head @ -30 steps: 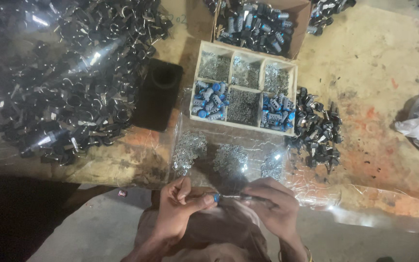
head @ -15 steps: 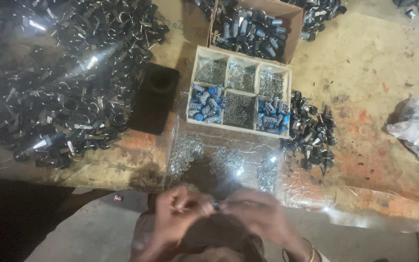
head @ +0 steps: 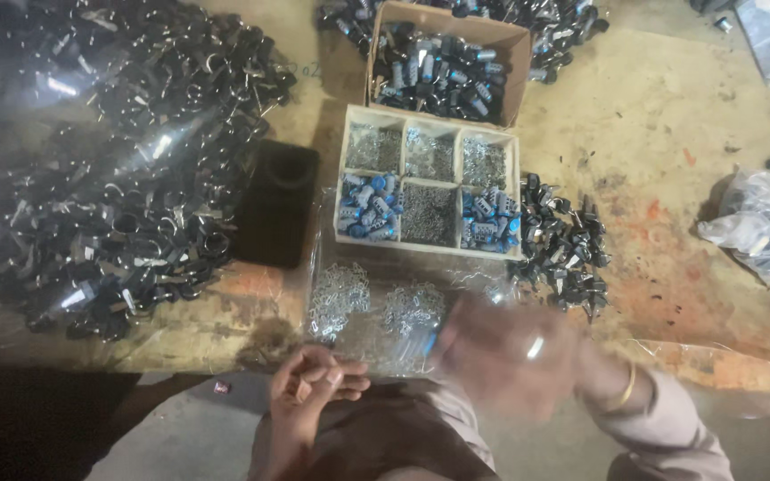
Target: The person picks small blue cylindrical components from piles on the workbench and from an orange basket, fits them together by hand, and places the assembled pieces into the compartments of a divided box, repeating the cycle one piece at a time.
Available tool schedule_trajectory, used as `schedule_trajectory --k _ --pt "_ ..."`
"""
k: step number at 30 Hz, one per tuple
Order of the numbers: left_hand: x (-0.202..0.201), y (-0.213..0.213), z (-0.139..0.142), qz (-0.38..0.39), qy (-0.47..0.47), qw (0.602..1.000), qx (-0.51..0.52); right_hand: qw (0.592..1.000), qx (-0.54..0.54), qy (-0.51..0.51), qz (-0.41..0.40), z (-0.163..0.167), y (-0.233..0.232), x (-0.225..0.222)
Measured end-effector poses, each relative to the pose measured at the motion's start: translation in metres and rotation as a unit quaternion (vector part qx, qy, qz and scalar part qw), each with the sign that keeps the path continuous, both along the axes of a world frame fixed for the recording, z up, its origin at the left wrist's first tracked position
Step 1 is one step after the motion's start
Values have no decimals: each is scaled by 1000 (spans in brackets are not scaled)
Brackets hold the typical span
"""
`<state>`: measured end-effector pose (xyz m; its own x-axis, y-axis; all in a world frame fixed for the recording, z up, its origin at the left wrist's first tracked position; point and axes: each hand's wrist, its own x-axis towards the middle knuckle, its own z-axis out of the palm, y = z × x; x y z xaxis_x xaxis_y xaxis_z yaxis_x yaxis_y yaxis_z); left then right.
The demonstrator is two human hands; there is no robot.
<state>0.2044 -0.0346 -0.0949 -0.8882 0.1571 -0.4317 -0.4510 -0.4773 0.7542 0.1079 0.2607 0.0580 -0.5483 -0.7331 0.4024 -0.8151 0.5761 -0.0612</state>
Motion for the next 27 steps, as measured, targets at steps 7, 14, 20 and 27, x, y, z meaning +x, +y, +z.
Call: schedule_trajectory --k 7,14,20,27 --pt "6 9 -7 -65 73 995 22 912 133 -4 -389 -15 51 -66" --pt "-6 6 8 -154 64 985 43 879 87 -187 -430 -51 90 -21" --pt "-51 7 56 -191 280 937 -85 892 8 -98 -441 -82 110 22" --pt "-120 41 95 -292 446 774 -341 824 -50 -57 -561 -79 128 55"
